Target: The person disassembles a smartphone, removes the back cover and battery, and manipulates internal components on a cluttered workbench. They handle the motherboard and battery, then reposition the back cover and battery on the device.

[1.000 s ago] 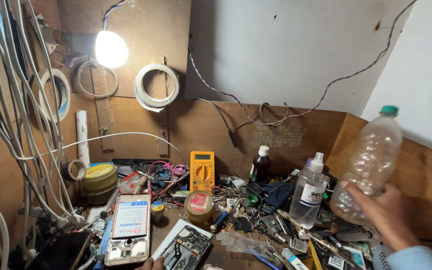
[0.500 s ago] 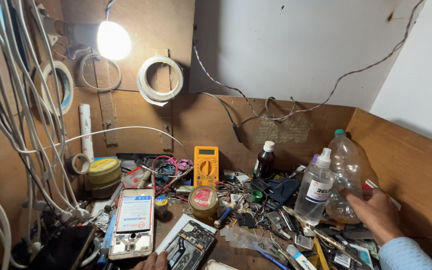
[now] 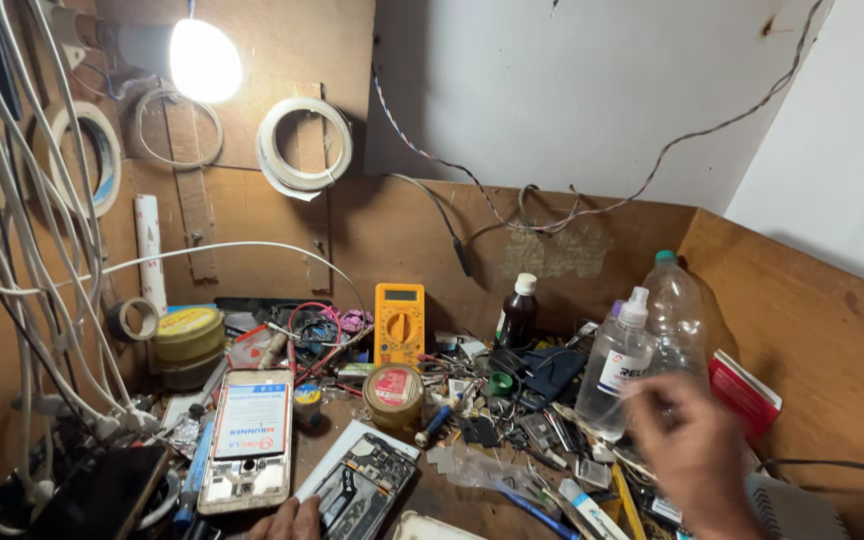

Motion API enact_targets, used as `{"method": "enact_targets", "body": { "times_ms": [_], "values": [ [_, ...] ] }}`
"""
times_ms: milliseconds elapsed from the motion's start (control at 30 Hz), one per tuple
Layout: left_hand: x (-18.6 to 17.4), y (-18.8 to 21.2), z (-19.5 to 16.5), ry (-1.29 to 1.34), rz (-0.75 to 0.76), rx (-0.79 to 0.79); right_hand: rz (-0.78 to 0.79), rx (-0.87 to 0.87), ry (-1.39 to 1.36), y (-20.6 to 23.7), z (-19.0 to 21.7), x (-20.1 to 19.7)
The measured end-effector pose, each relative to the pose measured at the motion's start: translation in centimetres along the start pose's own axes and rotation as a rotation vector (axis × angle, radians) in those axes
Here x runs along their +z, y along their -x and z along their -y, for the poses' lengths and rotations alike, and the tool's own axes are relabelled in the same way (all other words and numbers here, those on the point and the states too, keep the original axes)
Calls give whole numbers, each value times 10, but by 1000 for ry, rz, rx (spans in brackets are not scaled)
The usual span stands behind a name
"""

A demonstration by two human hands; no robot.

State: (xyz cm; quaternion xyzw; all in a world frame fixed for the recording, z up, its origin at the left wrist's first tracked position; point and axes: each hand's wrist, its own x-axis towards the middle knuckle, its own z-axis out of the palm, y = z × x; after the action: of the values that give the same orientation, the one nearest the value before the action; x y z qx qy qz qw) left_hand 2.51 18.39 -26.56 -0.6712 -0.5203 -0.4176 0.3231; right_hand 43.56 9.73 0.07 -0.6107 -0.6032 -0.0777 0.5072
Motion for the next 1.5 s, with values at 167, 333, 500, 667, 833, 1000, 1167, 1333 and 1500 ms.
{"method": "enact_targets", "body": {
  "times_ms": [167,333,500,667,833,1000,1167,1333,1500],
  "values": [
    [-28,3,-16,-32,82,-150,502,-35,328,7,38,32],
    [-75,-20,-31,91,91,-163,624,-38,522,14,50,50],
    [-112,-51,-35,-9,860,-262,596,1,500,14,42,57],
    [-130,-60,-43,-3,835,-313,455,113,343,5,29,51],
    [-125,-58,-41,1,798,-300,309,82,270,-3,23,45],
    [-112,-46,-37,8,725,-276,291,205,233,-10,20,39],
    [-87,-26,-31,35,456,-233,210,56,199,-8,16,30],
    [-62,-11,-26,83,26,-134,264,172,215,-4,15,21],
    [-49,5,-13,36,142,-56,294,214,246,0,15,5]
  ]
}}
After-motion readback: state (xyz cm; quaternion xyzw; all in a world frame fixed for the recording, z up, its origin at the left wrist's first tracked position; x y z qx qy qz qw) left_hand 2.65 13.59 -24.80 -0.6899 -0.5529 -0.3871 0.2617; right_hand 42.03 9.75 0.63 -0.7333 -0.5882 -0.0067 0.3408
